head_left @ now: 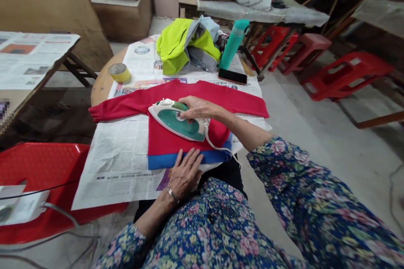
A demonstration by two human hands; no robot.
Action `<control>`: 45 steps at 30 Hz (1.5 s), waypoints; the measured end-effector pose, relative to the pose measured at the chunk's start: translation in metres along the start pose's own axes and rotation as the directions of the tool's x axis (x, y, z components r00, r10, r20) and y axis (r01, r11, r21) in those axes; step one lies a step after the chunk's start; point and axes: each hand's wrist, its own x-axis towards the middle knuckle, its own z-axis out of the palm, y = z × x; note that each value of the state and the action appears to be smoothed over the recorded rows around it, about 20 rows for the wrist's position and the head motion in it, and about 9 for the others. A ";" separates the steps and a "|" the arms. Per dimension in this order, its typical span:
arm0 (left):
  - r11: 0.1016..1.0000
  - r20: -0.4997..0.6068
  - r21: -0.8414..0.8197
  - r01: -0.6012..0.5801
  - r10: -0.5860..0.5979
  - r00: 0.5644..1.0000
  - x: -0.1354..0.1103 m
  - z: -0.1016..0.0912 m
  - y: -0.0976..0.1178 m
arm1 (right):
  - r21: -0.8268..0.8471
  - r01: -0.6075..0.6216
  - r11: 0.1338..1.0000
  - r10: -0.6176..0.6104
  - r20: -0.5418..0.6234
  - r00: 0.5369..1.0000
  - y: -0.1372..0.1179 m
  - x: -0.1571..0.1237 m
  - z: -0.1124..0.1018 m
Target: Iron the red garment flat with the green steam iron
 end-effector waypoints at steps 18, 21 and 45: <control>0.917 -0.424 -0.076 0.391 -0.385 0.820 -0.043 -0.033 -0.044 | -0.237 0.199 0.951 -0.164 0.159 0.974 -0.024 -0.052 0.032; 0.853 -0.420 -0.205 0.481 -0.520 0.744 -0.046 -0.049 -0.050 | -0.212 0.143 0.967 -0.115 0.140 0.983 -0.024 -0.063 0.039; 0.986 0.418 0.106 0.129 -0.161 0.894 0.100 -0.062 -0.201 | -0.305 0.247 0.920 -0.156 0.293 0.943 -0.046 -0.074 0.073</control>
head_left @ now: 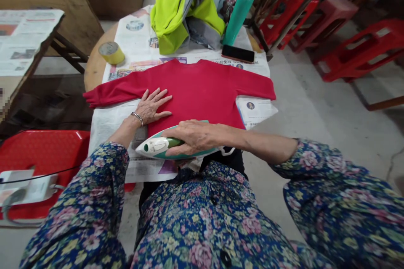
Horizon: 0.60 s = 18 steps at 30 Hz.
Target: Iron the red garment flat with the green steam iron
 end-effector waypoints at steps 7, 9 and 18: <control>1.000 -0.052 -0.027 -0.010 0.009 0.999 0.000 0.002 -0.002 | -0.067 0.019 0.998 -0.022 -0.044 0.999 0.015 -0.040 0.008; 0.999 -0.062 -0.041 -0.016 0.013 0.998 0.000 0.003 -0.002 | -0.057 -0.017 0.998 0.014 -0.052 0.999 0.023 -0.064 0.005; 1.000 0.006 -0.010 0.007 -0.007 1.000 0.004 -0.006 0.002 | 0.035 -0.213 0.976 0.215 -0.089 0.973 0.046 -0.143 0.000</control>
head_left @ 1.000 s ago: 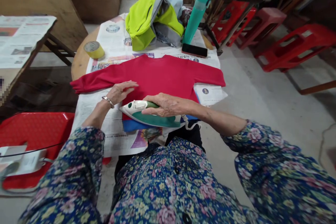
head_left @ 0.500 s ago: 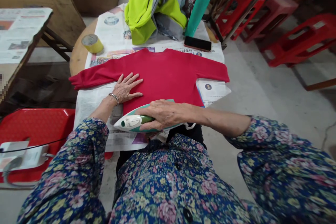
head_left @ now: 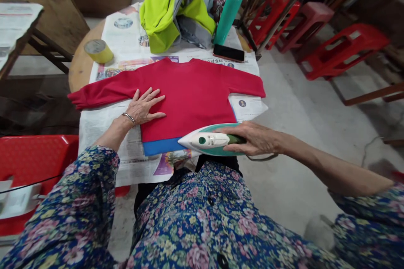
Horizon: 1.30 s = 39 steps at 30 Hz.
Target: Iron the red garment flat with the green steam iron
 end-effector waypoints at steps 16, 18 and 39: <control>0.997 -0.194 0.028 0.078 -0.072 0.978 -0.067 0.054 0.079 | 0.190 -0.323 0.927 0.369 -0.311 0.876 -0.011 0.035 0.003; 0.997 -0.191 0.040 0.060 -0.052 0.980 -0.067 0.052 0.079 | 0.201 -0.379 0.904 0.428 -0.369 0.825 -0.006 0.039 -0.001; 0.996 -0.327 -0.057 0.072 -0.087 0.941 -0.067 0.061 0.074 | 0.216 -0.050 0.975 0.136 -0.402 0.905 -0.021 0.146 -0.018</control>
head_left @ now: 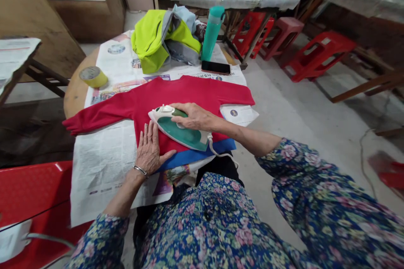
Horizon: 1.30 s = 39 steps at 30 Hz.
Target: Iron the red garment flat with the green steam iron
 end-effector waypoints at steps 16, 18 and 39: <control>0.997 0.052 0.072 -0.017 0.013 0.999 0.004 0.006 -0.001 | 0.131 -0.204 0.970 0.222 -0.136 0.966 0.021 0.002 -0.026; 0.999 0.033 0.052 -0.004 0.003 0.999 0.004 0.004 0.000 | 0.148 -0.196 0.969 0.216 -0.140 0.966 0.017 -0.013 -0.020; 0.989 -0.079 0.008 0.146 -0.145 0.986 0.006 -0.002 0.010 | 0.416 -0.274 0.867 0.432 -0.355 0.829 0.034 -0.006 -0.029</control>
